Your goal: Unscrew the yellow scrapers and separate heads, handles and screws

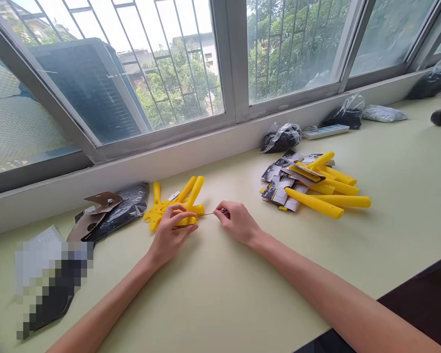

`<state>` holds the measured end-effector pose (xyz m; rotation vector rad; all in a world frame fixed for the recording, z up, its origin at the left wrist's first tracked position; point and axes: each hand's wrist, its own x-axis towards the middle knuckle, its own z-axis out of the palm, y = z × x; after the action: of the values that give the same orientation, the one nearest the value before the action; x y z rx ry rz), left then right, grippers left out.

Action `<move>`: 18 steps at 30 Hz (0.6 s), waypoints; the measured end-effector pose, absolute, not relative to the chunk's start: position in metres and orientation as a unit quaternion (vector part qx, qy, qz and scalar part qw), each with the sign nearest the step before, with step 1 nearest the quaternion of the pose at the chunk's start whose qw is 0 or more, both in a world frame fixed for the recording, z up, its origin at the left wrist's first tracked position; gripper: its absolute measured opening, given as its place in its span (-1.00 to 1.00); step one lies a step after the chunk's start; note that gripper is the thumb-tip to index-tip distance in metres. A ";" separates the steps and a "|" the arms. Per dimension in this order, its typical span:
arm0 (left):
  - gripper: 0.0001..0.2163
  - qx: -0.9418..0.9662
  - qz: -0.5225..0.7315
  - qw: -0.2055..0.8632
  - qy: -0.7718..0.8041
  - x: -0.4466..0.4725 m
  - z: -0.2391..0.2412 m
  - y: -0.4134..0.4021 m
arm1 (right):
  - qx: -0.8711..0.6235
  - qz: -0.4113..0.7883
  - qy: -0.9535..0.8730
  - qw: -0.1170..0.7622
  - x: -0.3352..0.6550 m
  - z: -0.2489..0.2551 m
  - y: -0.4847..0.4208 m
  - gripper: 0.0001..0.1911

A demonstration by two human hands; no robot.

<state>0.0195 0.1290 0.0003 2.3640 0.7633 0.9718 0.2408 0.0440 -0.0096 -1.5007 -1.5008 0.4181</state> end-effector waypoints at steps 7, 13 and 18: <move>-0.81 0.844 0.352 0.263 0.308 0.019 -0.003 0.128 | -0.614 0.177 -0.622 0.452 0.238 -0.008 0.042 -0.77; -0.74 0.832 0.334 0.273 0.350 0.019 0.004 0.131 | -0.614 0.186 -0.624 0.446 0.238 -0.006 0.042 -0.76; -0.81 0.827 0.353 0.277 0.340 0.018 0.004 0.134 | -0.614 0.190 -0.618 0.453 0.238 -0.006 0.042 -0.77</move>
<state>0.0184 0.1337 0.0038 2.2201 0.9124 0.9492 0.2383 0.0418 -0.0063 -1.5157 -1.5258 0.4684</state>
